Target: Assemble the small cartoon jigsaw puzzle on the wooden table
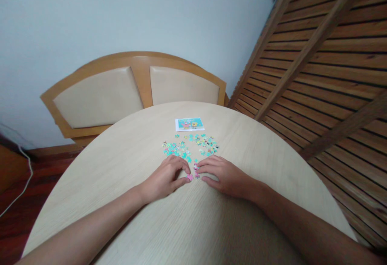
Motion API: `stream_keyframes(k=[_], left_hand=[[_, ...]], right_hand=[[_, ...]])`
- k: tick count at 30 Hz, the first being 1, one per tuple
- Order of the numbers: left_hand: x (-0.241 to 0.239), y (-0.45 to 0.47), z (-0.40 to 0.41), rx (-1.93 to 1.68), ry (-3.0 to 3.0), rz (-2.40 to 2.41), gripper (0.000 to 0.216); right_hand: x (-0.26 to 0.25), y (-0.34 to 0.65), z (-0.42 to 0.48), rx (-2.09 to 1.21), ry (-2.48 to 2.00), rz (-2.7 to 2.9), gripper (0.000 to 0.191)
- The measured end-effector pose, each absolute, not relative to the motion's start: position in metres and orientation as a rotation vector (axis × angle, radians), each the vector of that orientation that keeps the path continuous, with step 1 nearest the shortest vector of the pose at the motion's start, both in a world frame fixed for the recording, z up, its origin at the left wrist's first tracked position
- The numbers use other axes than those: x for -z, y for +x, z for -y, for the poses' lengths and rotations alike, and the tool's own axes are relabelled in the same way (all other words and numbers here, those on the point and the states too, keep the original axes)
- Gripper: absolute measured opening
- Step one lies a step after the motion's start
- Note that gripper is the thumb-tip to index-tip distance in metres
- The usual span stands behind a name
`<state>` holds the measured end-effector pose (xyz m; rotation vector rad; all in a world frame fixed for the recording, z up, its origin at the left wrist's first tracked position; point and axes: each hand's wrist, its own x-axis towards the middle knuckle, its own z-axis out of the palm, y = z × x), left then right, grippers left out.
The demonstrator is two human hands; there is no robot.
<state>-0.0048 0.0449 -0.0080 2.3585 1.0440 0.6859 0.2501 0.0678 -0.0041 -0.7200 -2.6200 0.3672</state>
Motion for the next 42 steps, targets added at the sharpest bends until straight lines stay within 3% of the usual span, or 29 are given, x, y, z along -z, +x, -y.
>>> stream_keyframes(k=[42], left_hand=[[0.01, 0.006, -0.039, -0.726, 2.476, -1.163, 0.009]], right_hand=[[0.004, 0.25, -0.068, -0.379, -0.687, 2.654, 0.026]])
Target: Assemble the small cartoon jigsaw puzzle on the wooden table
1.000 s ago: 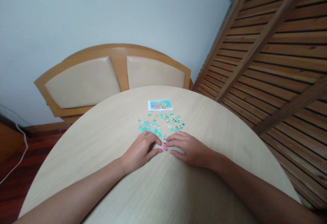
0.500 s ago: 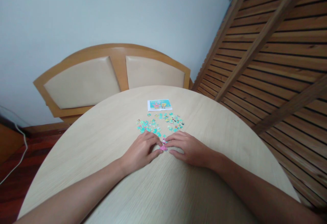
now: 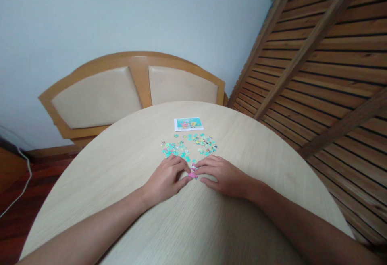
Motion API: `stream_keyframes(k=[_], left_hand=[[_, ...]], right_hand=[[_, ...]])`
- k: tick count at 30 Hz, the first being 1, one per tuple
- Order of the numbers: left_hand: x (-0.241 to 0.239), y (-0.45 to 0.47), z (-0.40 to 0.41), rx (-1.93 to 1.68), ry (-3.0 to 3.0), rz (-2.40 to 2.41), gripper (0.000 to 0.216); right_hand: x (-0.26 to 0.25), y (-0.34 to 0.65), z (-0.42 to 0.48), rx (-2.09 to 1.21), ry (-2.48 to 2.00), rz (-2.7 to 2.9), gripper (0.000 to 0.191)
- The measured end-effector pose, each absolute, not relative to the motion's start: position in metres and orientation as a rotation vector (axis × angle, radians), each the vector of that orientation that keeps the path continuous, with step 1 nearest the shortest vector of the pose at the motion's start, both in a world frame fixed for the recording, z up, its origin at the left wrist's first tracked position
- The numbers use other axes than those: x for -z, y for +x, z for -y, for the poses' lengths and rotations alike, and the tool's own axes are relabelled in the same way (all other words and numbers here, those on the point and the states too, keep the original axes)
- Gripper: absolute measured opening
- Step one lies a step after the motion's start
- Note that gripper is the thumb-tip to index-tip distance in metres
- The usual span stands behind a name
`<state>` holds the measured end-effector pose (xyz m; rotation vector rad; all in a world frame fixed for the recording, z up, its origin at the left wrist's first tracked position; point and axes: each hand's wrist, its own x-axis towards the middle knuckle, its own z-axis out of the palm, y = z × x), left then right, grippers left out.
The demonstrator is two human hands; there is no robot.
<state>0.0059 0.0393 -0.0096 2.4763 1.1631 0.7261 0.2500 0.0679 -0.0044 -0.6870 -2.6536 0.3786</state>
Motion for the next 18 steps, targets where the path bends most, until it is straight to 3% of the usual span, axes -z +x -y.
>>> stream_keyframes(k=[13, 18], left_hand=[[0.008, 0.004, -0.041, -0.708, 2.509, -1.147, 0.015], [0.003, -0.022, -0.06, -0.812, 2.426, -1.476, 0.016]], right_hand=[[0.007, 0.251, -0.068, -0.325, -0.636, 2.659, 0.026], [0.004, 0.251, -0.067, -0.376, -0.643, 2.671, 0.029]])
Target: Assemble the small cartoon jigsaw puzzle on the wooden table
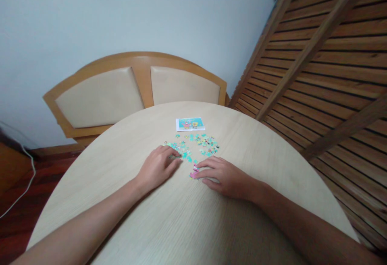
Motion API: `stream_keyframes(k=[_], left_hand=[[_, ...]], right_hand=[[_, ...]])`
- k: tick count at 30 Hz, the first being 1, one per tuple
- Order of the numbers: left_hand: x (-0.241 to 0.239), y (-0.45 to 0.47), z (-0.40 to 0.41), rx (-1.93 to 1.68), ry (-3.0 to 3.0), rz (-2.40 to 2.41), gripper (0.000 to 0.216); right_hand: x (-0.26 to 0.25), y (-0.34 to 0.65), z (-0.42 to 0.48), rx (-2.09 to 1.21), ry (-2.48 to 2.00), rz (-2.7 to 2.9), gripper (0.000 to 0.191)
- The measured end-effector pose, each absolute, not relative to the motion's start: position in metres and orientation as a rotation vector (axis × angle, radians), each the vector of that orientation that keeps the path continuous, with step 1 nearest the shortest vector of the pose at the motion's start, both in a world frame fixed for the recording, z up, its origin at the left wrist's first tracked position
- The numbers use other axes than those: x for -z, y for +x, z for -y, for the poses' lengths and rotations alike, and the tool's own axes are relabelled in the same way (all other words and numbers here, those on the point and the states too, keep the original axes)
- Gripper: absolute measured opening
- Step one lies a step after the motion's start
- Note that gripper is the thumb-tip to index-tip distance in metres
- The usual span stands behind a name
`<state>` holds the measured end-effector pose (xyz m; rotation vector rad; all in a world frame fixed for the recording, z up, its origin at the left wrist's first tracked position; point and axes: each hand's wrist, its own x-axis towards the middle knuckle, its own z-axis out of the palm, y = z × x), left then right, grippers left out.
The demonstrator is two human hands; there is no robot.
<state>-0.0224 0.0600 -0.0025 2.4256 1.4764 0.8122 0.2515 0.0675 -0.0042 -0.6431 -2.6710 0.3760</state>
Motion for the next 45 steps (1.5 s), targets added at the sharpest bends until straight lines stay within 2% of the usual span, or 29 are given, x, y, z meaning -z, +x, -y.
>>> stream_keyframes(k=[3, 7, 16, 24, 38, 45], left_hand=[[0.005, -0.046, -0.076, -0.815, 2.339, -1.738, 0.017], [0.008, -0.062, -0.086, -0.746, 2.293, -1.85, 0.02], [0.008, -0.058, -0.084, -0.641, 2.42, -1.763, 0.022], [0.008, -0.071, -0.087, -0.655, 2.244, -1.628, 0.023], [0.007, -0.077, -0.085, -0.557, 2.346, -1.663, 0.027], [0.006, -0.075, -0.084, -0.555, 2.346, -1.59, 0.02]], right_hand=[[0.002, 0.252, -0.067, -0.407, -0.649, 2.674, 0.029], [0.0, 0.252, -0.066, -0.429, -0.669, 2.687, 0.029], [0.002, 0.253, -0.066, -0.426, -0.66, 2.674, 0.029], [0.001, 0.252, -0.066, -0.424, -0.66, 2.671, 0.029], [0.001, 0.251, -0.066, -0.434, -0.657, 2.678, 0.029], [0.001, 0.252, -0.066, -0.439, -0.665, 2.677, 0.029]])
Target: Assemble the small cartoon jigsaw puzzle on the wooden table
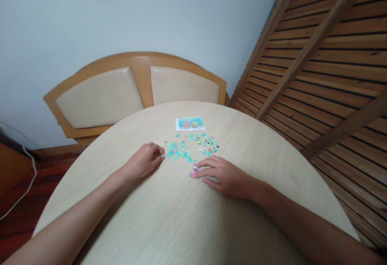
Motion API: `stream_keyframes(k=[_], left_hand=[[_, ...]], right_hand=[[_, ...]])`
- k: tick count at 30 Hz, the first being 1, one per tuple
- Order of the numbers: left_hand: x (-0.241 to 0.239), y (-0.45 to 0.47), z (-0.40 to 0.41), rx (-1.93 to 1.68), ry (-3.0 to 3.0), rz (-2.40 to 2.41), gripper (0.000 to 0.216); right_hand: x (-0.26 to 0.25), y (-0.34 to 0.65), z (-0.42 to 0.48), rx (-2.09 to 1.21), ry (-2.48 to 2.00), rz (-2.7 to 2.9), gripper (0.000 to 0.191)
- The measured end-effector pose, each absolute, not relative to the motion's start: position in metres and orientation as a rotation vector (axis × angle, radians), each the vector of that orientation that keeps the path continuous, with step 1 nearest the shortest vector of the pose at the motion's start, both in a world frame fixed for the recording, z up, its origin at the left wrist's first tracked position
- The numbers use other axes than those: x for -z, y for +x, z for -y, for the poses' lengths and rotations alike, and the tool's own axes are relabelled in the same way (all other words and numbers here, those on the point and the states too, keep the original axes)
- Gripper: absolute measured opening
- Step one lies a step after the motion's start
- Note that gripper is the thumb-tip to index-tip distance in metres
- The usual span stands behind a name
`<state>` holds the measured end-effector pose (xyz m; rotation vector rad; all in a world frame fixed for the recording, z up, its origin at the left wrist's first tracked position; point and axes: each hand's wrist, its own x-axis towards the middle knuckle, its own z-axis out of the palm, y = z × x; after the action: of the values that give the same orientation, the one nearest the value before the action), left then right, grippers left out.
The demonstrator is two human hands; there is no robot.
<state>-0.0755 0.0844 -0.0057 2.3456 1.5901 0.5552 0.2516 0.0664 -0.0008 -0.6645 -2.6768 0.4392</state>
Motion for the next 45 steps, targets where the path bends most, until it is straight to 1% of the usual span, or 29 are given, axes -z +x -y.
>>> stream_keyframes(k=[11, 14, 19, 25, 45], left_hand=[[0.0, -0.072, -0.081, -0.55, 2.204, -1.458, 0.021], [-0.006, -0.062, -0.074, -0.605, 2.182, -1.428, 0.025], [-0.008, -0.031, -0.056, -0.694, 2.159, -1.288, 0.022], [0.005, -0.01, -0.046, -0.815, 2.219, -1.219, 0.016], [0.008, -0.002, -0.048, -0.794, 2.36, -1.075, 0.016]], right_hand=[[0.001, 0.252, -0.066, -0.45, -0.673, 2.678, 0.029], [0.001, 0.252, -0.066, -0.45, -0.668, 2.676, 0.03], [0.002, 0.251, -0.067, -0.437, -0.663, 2.668, 0.03], [0.004, 0.252, -0.068, -0.405, -0.639, 2.666, 0.027], [0.002, 0.249, -0.066, -0.446, -0.557, 2.679, 0.031]])
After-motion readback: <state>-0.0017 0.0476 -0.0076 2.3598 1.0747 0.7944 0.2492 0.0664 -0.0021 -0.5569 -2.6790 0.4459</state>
